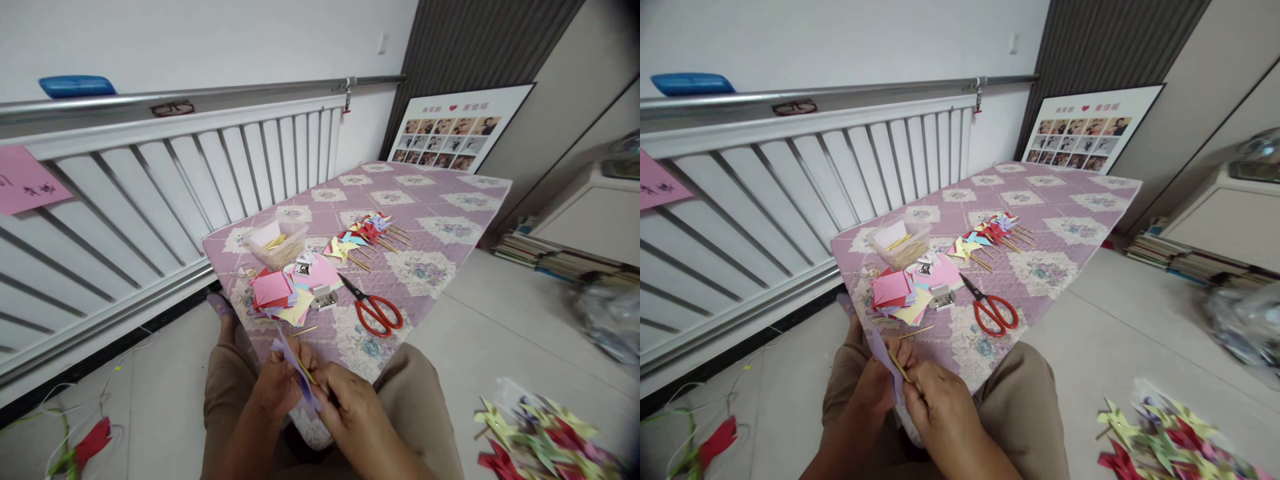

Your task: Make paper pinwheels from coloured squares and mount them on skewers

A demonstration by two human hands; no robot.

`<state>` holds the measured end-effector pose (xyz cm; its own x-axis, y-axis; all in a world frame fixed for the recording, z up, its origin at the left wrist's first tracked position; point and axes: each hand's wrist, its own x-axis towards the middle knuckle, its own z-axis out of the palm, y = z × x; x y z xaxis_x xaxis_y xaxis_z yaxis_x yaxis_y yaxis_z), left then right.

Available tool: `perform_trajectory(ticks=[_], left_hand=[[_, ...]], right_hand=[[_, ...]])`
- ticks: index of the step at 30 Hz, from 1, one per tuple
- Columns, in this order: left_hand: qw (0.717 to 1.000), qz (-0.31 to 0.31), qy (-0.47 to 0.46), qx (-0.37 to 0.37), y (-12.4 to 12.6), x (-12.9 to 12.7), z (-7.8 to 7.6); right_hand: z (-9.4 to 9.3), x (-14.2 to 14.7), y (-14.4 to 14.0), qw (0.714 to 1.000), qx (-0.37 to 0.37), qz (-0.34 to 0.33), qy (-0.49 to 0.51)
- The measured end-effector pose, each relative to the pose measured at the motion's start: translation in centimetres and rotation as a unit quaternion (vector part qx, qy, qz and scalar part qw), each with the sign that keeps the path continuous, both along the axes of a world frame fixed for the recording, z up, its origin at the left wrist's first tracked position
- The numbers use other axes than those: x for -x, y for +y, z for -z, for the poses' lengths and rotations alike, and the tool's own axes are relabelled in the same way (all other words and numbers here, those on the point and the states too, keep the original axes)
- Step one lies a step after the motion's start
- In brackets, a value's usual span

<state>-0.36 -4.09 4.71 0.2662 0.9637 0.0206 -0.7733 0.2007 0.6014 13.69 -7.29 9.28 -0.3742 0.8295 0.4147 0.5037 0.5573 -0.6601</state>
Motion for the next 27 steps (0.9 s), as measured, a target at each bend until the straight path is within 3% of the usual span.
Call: perform_trajectory(ticks=[7,12,17,21,24,27], left_hand=[[0.998,-0.045,0.023,0.032,-0.1,-0.6,-0.3],[0.991,-0.079,0.033,0.108,0.2,-1.5,-0.6],[0.980,-0.105,0.111,0.128,0.6,-2.6,-2.3],[0.972,-0.101,0.167,0.127,0.7,-2.9,-1.6],[0.950,-0.104,0.259,0.137,0.8,-2.7,-0.3],[0.886,-0.100,0.438,0.117,1.0,-1.9,0.7]], right_hand=[[0.0,-0.7,0.5,1.000,0.022,-0.013,0.000],[1.3,-0.9,1.5,0.983,0.159,-0.001,0.088],[3.6,-0.5,2.3,0.903,0.336,0.015,0.266],[4.4,-0.5,2.6,0.846,0.416,0.020,0.332],[4.6,-0.6,2.8,0.842,0.414,0.031,0.344],[5.3,-0.5,3.0,0.836,0.418,0.010,0.355]])
